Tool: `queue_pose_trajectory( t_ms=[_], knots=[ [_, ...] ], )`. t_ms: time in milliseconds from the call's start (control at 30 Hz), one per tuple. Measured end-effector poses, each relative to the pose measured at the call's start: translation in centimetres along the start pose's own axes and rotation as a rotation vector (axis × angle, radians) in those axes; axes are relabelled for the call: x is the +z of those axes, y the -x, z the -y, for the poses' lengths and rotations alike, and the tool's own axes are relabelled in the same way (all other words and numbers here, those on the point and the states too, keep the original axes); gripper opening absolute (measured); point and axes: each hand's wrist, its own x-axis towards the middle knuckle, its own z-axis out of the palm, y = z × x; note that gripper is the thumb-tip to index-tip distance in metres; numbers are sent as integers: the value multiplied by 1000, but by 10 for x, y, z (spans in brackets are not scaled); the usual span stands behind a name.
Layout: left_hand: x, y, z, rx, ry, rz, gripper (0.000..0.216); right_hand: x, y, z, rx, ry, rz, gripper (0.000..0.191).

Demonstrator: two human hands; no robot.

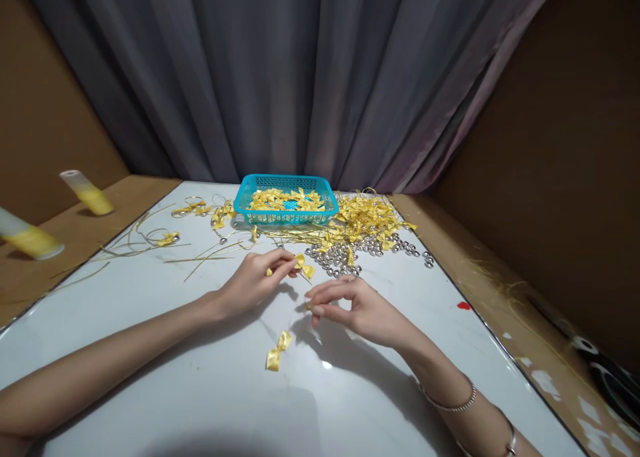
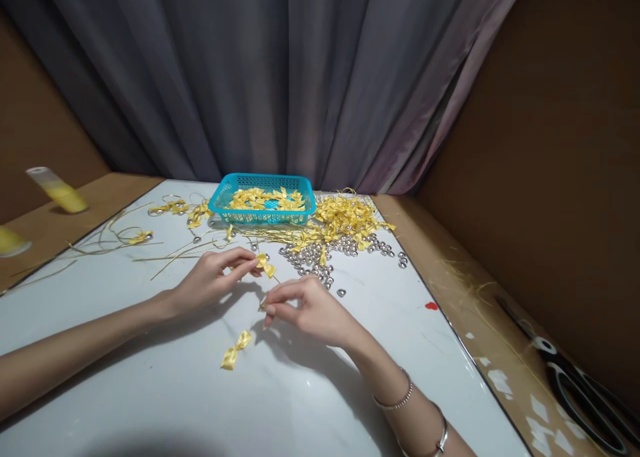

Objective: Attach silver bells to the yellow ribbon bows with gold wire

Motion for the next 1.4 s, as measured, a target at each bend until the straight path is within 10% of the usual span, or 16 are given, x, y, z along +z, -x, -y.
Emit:
queue_pose_trajectory(
  t_ms=[633,1033,1400],
  knots=[
    [33,29,3,239,11,-221,10,-5,-2,-1,4,-95,-159,18],
    [11,11,-15,-16,197,121,34,-7,3,5,-2,-135,-125,15],
    [14,13,-14,203,-111,217,31,-11,4,5,90,-12,-81,18]
  ],
)
